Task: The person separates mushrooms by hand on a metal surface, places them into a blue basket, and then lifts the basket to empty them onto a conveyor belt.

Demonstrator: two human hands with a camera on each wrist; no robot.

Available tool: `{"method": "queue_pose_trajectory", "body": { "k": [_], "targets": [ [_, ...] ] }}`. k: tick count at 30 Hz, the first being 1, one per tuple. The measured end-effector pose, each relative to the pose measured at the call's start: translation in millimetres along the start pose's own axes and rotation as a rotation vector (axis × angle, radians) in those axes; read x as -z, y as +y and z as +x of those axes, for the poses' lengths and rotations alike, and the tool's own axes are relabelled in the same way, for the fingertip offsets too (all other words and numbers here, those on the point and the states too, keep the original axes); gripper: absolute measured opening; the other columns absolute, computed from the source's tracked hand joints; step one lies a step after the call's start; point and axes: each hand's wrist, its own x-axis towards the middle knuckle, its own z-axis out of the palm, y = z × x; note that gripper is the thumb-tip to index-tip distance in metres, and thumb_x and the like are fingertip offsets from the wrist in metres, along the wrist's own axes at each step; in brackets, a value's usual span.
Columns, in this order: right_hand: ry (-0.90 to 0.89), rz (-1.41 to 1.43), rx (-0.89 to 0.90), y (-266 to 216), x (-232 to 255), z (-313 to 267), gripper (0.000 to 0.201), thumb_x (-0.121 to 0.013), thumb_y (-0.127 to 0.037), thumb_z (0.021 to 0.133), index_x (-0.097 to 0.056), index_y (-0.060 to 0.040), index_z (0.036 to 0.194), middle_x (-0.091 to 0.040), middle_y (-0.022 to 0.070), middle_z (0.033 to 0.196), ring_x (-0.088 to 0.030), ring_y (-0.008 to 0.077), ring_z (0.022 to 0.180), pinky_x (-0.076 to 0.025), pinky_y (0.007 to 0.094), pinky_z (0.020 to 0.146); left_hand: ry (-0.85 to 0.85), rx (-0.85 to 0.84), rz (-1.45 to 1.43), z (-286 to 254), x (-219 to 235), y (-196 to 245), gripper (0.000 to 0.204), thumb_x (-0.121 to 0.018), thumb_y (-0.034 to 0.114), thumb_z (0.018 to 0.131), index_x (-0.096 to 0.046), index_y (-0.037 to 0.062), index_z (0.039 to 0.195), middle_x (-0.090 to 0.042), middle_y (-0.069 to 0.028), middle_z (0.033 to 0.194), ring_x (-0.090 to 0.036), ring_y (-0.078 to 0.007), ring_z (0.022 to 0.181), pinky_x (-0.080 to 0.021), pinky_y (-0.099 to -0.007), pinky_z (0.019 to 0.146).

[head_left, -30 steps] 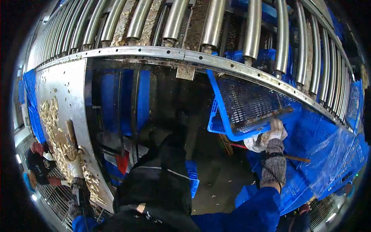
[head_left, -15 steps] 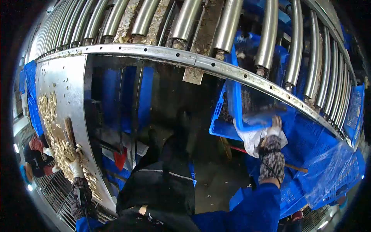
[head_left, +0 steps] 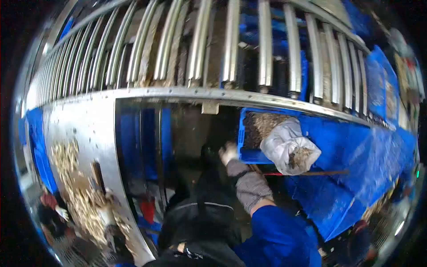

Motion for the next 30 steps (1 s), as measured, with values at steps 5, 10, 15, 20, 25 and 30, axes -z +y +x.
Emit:
{"method": "queue_pose_trajectory", "body": {
  "k": [5,10,15,20,25,30],
  "targets": [
    [-0.491,0.224,-0.11,-37.6,-41.2,-132.9,0.046,-0.061,-0.037,0.083,-0.062,-0.0024,0.113,-0.062,0.02,0.114,-0.057,0.0359,0.11,-0.045,0.0418,0.096,-0.192,0.456,-0.593,8.9,0.1,11.2,0.067,-0.055,0.024,0.084,-0.03,0.0045,0.143,-0.034,-0.0193,0.146,-0.041,-0.0368,0.127,-0.037,-0.0469,0.102],
    [-0.371,0.333,0.533,-175.5,21.3,-133.2,0.041,-0.057,-0.034,0.088,-0.059,-0.0036,0.116,-0.063,0.0185,0.108,-0.059,0.0345,0.103,-0.048,0.0423,0.089,0.116,1.005,-1.504,-1.7,-5.9,15.2,0.059,-0.07,0.017,0.079,-0.045,0.0013,0.13,-0.059,-0.0116,0.119,-0.06,-0.0215,0.093,-0.049,-0.0373,0.083],
    [-0.5,0.449,0.911,-397.3,37.7,-154.6,0.034,-0.054,-0.029,0.091,-0.058,-0.0062,0.116,-0.061,0.0164,0.107,-0.063,0.029,0.086,-0.051,0.0391,0.077,0.14,0.926,-2.439,-26.3,98.3,9.1,0.044,-0.061,0.017,0.086,-0.051,0.0006,0.125,-0.062,-0.0065,0.112,-0.06,-0.0197,0.094,-0.049,-0.0358,0.081],
    [-0.99,0.602,0.723,-564.9,18.0,-231.5,0.033,-0.045,-0.023,0.096,-0.054,-0.002,0.12,-0.061,0.0171,0.109,-0.063,0.0267,0.09,-0.053,0.036,0.076,0.066,0.586,-3.013,-41.9,101.8,-12.0,0.034,-0.05,0.02,0.095,-0.055,0.0022,0.123,-0.063,-0.0058,0.111,-0.06,-0.0177,0.096,-0.05,-0.0313,0.081],
    [-1.033,0.432,0.511,-625.1,-20.7,-294.2,0.033,-0.042,-0.02,0.099,-0.048,0.0014,0.124,-0.061,0.0168,0.106,-0.061,0.0248,0.091,-0.054,0.0346,0.077,0.484,1.009,-2.882,-58.5,76.9,-50.1,0.037,-0.052,0.028,0.096,-0.056,0.0027,0.121,-0.063,-0.0073,0.111,-0.061,-0.016,0.098,-0.05,-0.0278,0.08],
    [-0.039,-0.423,1.863,-612.9,-121.8,-266.4,0.039,-0.048,-0.017,0.089,-0.047,0.0013,0.124,-0.059,0.0211,0.105,-0.051,0.0309,0.112,-0.041,0.0398,0.093,0.653,1.416,-2.829,-76.5,52.1,-81.1,0.034,-0.051,0.029,0.095,-0.06,0.0014,0.112,-0.065,-0.0073,0.096,-0.063,-0.0167,0.081,-0.053,-0.0302,0.068]
  ]
}}
